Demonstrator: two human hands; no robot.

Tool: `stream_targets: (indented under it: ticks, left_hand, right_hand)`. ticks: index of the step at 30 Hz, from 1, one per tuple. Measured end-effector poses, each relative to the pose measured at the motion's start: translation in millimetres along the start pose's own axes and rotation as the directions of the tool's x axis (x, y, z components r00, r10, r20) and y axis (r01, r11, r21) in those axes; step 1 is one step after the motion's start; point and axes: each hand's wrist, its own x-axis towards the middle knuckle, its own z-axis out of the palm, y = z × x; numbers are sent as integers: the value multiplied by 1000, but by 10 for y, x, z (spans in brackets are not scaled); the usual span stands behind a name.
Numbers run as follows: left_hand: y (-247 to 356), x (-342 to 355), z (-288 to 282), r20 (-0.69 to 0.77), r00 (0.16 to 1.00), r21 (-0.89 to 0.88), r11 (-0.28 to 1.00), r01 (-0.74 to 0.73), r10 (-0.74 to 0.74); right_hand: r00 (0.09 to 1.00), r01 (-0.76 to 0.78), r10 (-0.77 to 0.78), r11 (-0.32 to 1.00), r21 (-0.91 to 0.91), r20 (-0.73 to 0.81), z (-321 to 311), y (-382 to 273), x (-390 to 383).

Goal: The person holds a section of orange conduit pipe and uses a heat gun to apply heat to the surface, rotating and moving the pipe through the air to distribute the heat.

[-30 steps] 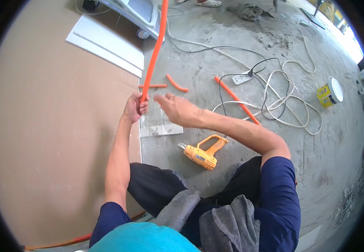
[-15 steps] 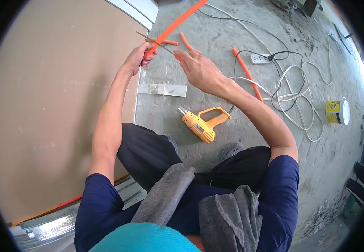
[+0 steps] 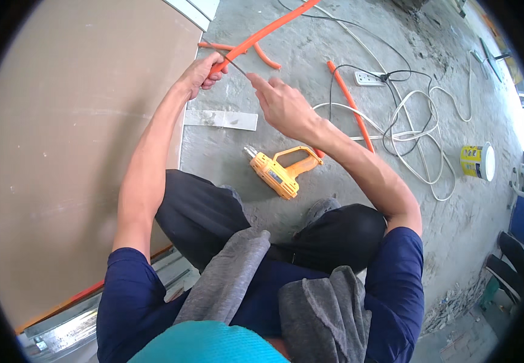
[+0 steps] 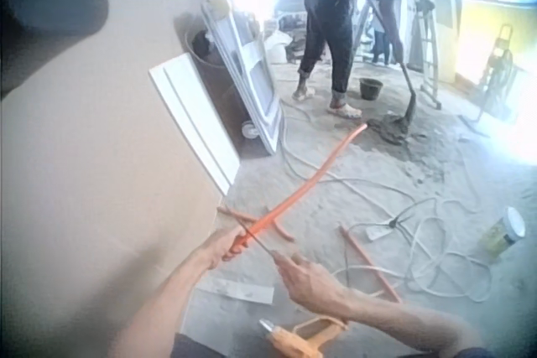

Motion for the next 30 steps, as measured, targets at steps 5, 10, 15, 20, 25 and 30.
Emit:
stream_targets:
  ticks: [5,10,15,20,25,30]
  left_hand:
    - [-4,20,157,10,1000,26,1000,5,-5]
    - [-43,91,272,70,996,14,999,47,-48]
    - [50,57,347,63,998,-14,1000,4,-4]
    - [92,40,422,79,997,-22,1000,-21,22]
    - [110,-12,400,76,997,-59,998,-21,26]
    - [148,-37,476,63,997,-7,999,-48,48]
  right_hand:
    - [993,-109,108,994,25,49,-79,2,-310]
    - [993,-114,114,993,-20,9,7,98,39]
    - [998,-58,58,998,9,-23,-153,87,-353]
    - [998,-23,21,999,-31,-66,-148,128,-65]
    - [997,-71,70,997,-11,-39,-219,82,-322]
    - [995,-50,48,998,-25,-90,-220,148,-187]
